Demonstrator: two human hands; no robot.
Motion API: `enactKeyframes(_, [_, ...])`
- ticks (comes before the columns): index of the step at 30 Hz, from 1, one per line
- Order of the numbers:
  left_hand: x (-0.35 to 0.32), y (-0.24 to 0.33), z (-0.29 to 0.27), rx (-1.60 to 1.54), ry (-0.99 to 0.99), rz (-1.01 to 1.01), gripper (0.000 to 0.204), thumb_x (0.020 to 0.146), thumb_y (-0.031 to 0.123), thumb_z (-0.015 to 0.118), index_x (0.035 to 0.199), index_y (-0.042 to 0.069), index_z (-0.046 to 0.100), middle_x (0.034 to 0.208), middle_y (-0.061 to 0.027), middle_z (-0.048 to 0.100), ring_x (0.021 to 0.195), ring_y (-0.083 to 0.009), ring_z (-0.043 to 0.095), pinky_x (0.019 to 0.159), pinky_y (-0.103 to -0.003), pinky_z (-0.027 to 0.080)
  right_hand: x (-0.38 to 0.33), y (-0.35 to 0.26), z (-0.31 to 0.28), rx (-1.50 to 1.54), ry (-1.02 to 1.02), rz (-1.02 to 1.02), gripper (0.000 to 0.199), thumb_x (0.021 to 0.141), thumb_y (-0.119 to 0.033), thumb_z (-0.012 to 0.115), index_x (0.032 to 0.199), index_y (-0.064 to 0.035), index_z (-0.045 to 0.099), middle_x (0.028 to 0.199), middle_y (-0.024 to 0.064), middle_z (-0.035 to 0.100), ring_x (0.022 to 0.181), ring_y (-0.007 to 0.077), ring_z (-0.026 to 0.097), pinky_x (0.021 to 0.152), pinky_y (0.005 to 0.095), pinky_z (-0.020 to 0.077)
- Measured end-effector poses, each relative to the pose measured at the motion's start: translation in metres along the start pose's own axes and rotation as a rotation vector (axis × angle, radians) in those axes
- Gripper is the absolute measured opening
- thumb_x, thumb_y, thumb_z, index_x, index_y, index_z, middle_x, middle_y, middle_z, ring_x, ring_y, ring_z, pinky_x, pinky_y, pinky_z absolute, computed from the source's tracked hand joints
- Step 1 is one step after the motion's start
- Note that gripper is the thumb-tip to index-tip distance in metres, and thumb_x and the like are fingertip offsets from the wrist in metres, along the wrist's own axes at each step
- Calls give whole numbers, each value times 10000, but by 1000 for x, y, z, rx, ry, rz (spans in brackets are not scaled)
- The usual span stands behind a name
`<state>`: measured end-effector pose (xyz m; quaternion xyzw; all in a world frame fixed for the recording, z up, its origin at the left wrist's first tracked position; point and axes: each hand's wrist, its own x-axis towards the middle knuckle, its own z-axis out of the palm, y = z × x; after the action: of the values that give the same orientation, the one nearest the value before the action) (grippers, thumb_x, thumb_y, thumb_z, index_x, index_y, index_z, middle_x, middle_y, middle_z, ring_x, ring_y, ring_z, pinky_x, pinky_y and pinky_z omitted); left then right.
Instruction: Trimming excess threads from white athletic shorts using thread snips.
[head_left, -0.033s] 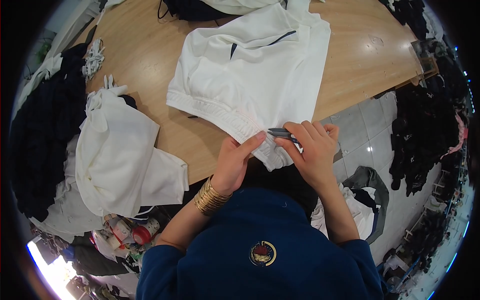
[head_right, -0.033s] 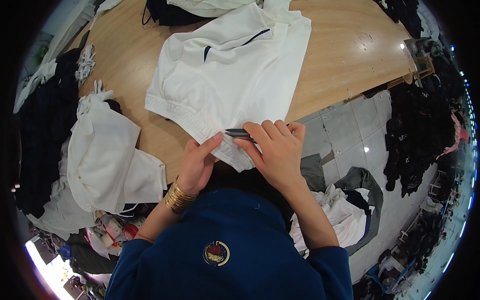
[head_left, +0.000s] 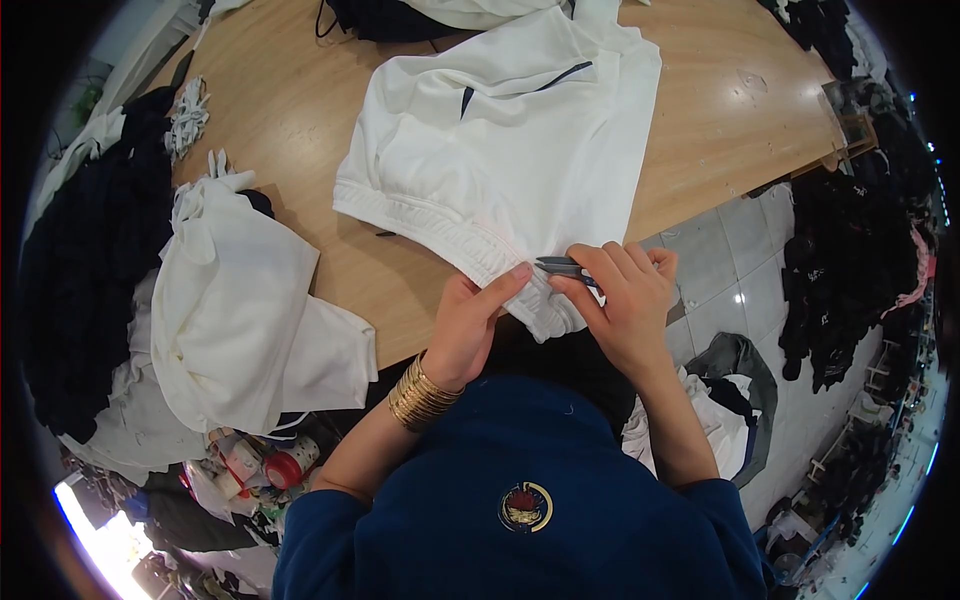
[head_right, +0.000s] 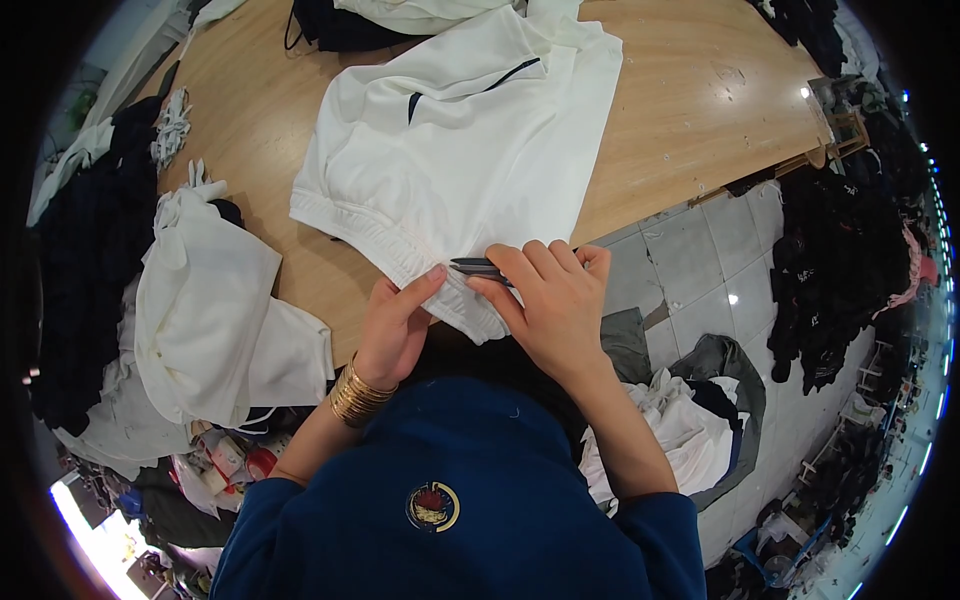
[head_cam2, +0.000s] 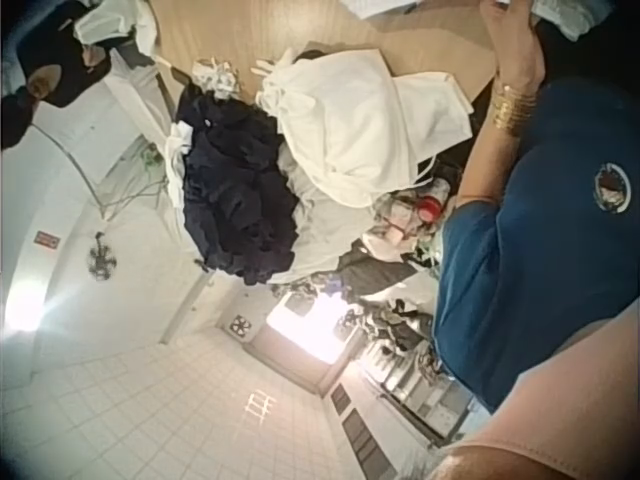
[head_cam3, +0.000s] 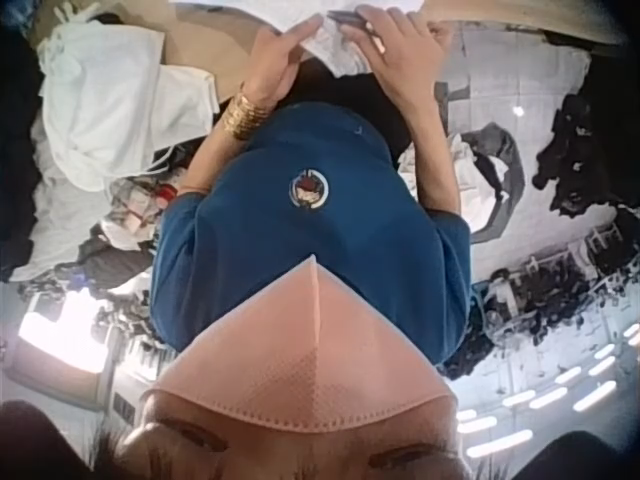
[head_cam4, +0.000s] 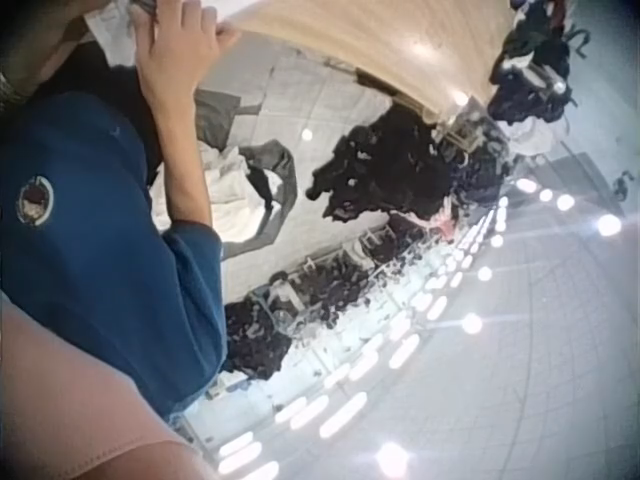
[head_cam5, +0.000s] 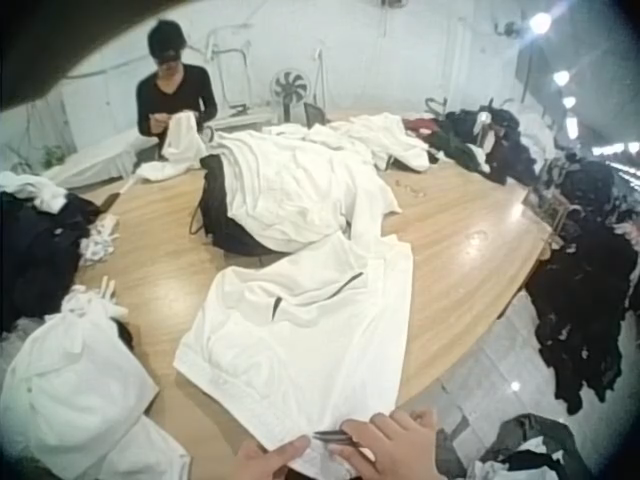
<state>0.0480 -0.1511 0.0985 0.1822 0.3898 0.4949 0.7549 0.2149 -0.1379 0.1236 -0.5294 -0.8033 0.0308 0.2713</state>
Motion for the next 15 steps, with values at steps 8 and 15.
enactKeyframes(8, [1, -2, -2, 14, -19, -43, 275, 879, 124, 567, 1119, -9, 545, 1059, -64, 606, 968, -119, 561, 845, -271, 437, -2, 1, -1, 174, -87, 110, 241, 768, -312, 663, 892, -116, 596, 754, -19, 578, 631, 139, 496, 660, 309, 287])
enactKeyframes(15, [-11, -17, -47, 457, -137, -147, 382, 914, 195, 524, 1226, -16, 466, 1167, -74, 555, 1072, -126, 506, 913, -283, 402, -35, 15, 13, 459, -64, 467, 305, 725, -202, 725, 964, -80, 579, 822, 44, 609, 641, 199, 519, 594, 310, 408])
